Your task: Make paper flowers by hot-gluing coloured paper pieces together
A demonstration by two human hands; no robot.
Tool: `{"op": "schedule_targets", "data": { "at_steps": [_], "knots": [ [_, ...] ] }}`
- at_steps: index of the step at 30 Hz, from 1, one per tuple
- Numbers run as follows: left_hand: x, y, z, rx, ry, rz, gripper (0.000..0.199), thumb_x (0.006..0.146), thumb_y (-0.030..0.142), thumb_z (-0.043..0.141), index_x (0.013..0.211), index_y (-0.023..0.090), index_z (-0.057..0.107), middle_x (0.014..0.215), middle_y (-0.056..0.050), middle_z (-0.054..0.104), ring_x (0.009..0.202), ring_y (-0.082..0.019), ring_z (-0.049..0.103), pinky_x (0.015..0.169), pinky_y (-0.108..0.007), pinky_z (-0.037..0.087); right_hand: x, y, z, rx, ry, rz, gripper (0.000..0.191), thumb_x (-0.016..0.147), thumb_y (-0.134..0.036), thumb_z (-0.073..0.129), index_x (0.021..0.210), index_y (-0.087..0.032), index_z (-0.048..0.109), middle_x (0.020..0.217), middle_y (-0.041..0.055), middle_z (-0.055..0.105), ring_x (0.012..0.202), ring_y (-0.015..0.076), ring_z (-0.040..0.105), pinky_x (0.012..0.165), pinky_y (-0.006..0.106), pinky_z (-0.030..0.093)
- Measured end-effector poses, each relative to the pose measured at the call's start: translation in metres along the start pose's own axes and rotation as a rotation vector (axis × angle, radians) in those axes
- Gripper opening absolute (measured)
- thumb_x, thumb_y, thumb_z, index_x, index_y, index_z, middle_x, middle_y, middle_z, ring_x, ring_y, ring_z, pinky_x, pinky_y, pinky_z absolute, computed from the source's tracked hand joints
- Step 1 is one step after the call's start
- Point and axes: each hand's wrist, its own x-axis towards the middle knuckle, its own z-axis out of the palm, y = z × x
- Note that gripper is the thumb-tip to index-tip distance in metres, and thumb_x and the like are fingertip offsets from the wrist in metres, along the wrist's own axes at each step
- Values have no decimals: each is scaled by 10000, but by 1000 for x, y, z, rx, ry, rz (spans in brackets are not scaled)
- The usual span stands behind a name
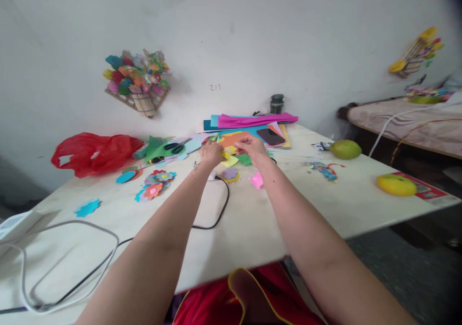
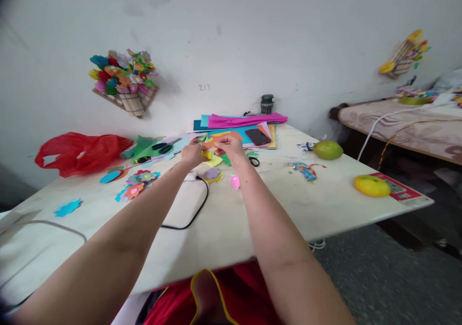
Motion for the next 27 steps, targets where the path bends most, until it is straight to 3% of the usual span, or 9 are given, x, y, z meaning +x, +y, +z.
{"op": "schedule_targets", "data": {
  "at_steps": [5,9,13,17,21,27],
  "knots": [
    [15,4,0,-15,-166,-42,506,658,378,661,1145,261,588,1134,-89,614,1026,-273,559,817,-339,441,3,3,-7,4,-12,3,218,611,-145,711,726,-166,528,555,-37,604,474,99,577,483,219,488],
    [19,1,-7,-53,-247,-1,793,593,392,717,1312,246,416,1289,-92,522,1130,-275,503,871,-333,421,2,5,-7,-32,-46,62,183,676,-278,684,705,-153,554,555,-27,590,437,71,527,439,200,457],
    [12,-9,-13,-149,-181,-31,699,655,483,638,1282,233,453,1291,-85,521,1144,-267,497,889,-343,409,-2,6,-5,-71,-74,89,295,666,-393,682,602,-151,526,499,-28,549,376,55,448,338,182,359],
    [-2,-20,-19,-299,-102,-53,581,691,489,595,1206,228,531,1204,-59,588,1074,-235,550,838,-299,433,-2,10,-3,-107,-62,54,232,595,-265,742,617,-149,542,494,-40,551,398,58,461,361,177,384],
    [-15,-27,-24,-459,6,-65,498,682,462,610,1115,217,598,1076,-49,652,983,-215,595,797,-279,450,0,15,-1,-133,-28,72,103,670,-192,672,662,-141,583,562,-12,609,434,64,510,412,184,438],
    [-41,-29,-31,-642,118,-67,427,668,395,631,1041,186,636,984,-73,681,858,-199,624,779,-305,468,-3,15,5,-232,-62,84,255,732,-349,630,583,-153,563,447,-24,528,343,58,422,319,185,341]
  ]
}}
